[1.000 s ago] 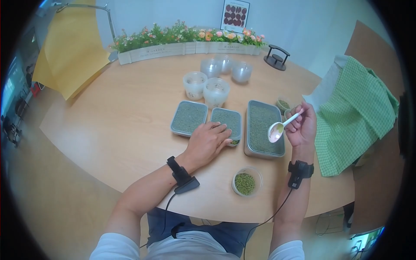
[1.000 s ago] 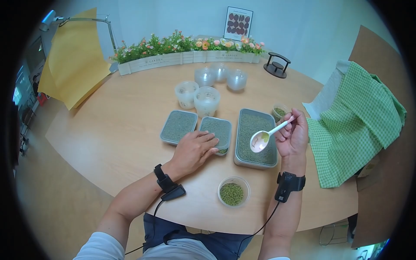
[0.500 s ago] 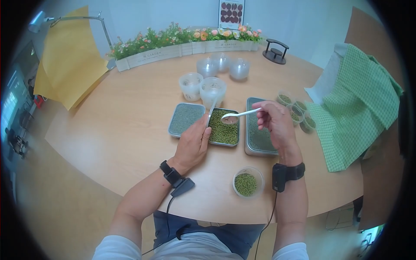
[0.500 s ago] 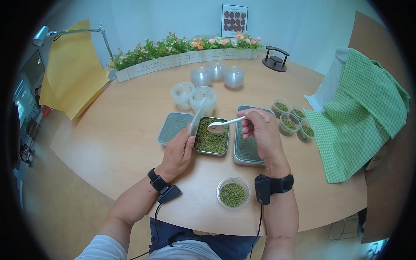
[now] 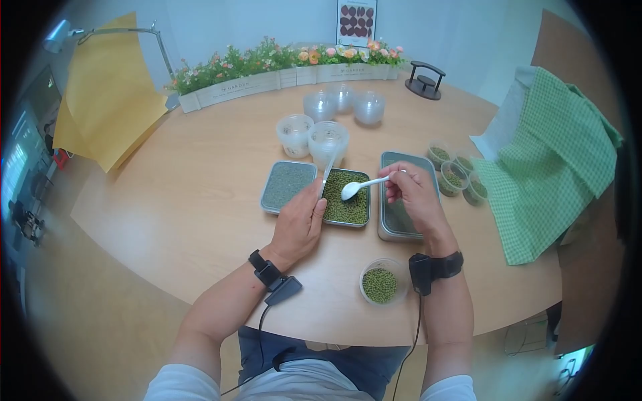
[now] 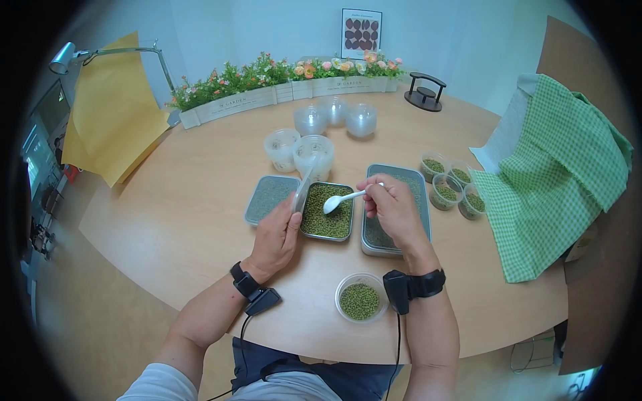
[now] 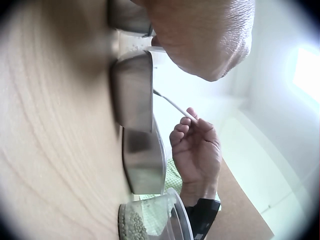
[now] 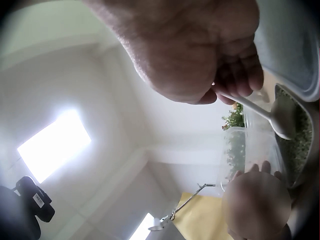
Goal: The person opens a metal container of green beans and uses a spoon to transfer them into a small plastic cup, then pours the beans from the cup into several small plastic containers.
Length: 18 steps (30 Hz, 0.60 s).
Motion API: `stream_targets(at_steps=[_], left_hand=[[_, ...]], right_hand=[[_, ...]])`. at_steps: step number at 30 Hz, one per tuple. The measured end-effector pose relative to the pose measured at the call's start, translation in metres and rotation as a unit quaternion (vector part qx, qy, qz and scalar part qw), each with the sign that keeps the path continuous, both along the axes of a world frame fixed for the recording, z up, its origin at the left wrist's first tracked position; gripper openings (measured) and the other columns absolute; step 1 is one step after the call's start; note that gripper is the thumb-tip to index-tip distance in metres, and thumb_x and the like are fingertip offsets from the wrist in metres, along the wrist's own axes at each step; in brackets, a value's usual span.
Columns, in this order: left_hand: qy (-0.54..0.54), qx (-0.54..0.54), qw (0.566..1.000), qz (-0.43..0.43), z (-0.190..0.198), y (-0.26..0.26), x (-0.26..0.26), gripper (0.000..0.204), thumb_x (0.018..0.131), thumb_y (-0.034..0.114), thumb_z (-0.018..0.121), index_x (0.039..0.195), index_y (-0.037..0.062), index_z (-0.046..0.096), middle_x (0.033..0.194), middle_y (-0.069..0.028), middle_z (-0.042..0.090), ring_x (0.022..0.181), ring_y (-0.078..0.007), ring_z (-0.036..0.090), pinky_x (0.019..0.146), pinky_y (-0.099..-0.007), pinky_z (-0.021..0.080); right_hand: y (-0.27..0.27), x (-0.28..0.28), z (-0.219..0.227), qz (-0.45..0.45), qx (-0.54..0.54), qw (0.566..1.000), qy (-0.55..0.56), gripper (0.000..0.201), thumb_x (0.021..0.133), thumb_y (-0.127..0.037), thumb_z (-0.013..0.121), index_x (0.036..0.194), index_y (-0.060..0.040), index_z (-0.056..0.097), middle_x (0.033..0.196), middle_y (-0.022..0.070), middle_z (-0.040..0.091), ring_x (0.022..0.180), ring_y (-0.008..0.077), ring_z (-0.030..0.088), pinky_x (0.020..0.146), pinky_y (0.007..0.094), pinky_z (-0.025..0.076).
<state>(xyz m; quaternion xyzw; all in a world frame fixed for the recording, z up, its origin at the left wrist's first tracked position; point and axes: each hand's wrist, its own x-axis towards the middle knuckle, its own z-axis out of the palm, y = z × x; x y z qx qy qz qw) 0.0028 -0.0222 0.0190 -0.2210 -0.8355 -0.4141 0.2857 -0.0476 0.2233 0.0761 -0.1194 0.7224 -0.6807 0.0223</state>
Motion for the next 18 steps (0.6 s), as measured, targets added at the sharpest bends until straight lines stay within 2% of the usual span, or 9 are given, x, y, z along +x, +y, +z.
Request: stream_targets(at_steps=[4,6,9,13,15,18], left_hand=[[0.033,-0.002,0.999,-0.002,-0.003,0.000,-0.002,0.038,0.106,0.017,0.051,0.135,-0.0079,0.054,0.120,-0.0289,0.064,0.104,-0.0432,0.065,0.091,-0.0422,0.052],[0.027,-0.002,1.000,-0.004,0.000,0.000,-0.001,0.038,0.106,0.017,0.051,0.135,-0.0079,0.054,0.121,-0.0289,0.064,0.106,-0.0434,0.065,0.092,-0.0423,0.052],[0.023,-0.004,1.000,-0.006,-0.002,0.000,-0.002,0.038,0.105,0.017,0.051,0.135,-0.0078,0.054,0.124,-0.0290,0.063,0.109,-0.0438,0.064,0.094,-0.0422,0.052],[0.024,-0.012,1.000,0.001,-0.004,-0.001,-0.002,0.038,0.105,0.017,0.052,0.134,-0.0078,0.054,0.126,-0.0291,0.063,0.112,-0.0441,0.063,0.096,-0.0419,0.051],[0.028,-0.011,1.000,-0.001,-0.004,0.000,-0.002,0.038,0.105,0.017,0.052,0.134,-0.0078,0.054,0.126,-0.0291,0.063,0.112,-0.0440,0.063,0.096,-0.0420,0.051],[0.025,-0.008,1.000,-0.003,-0.002,0.000,-0.001,0.038,0.105,0.017,0.052,0.134,-0.0078,0.054,0.125,-0.0290,0.063,0.112,-0.0438,0.064,0.096,-0.0421,0.051]], right_hand=[[-0.002,0.005,0.008,0.014,-0.049,0.999,-0.001,0.025,0.098,-0.013,0.049,0.099,0.0014,0.068,0.076,-0.0002,0.059,0.069,0.0068,0.055,0.062,0.0221,0.047],[-0.004,0.006,0.005,0.060,-0.009,0.998,-0.014,0.025,0.097,-0.013,0.048,0.099,0.0008,0.069,0.076,-0.0001,0.058,0.069,0.0066,0.055,0.061,0.0224,0.047],[-0.004,0.003,-0.003,0.059,0.051,0.997,0.004,0.024,0.097,-0.013,0.048,0.099,0.0001,0.068,0.076,-0.0003,0.058,0.069,0.0064,0.054,0.061,0.0226,0.047],[0.001,-0.001,-0.002,0.028,0.066,0.997,0.027,0.023,0.097,-0.013,0.048,0.099,-0.0002,0.068,0.075,-0.0004,0.058,0.069,0.0065,0.054,0.062,0.0222,0.046],[0.001,0.002,0.005,0.033,-0.005,0.999,0.016,0.023,0.095,-0.013,0.049,0.100,-0.0002,0.067,0.074,-0.0001,0.058,0.067,0.0069,0.054,0.063,0.0221,0.045],[-0.003,0.005,0.004,0.075,0.002,0.997,0.002,0.024,0.095,-0.013,0.049,0.100,0.0004,0.067,0.074,-0.0001,0.058,0.067,0.0070,0.054,0.063,0.0225,0.045]])
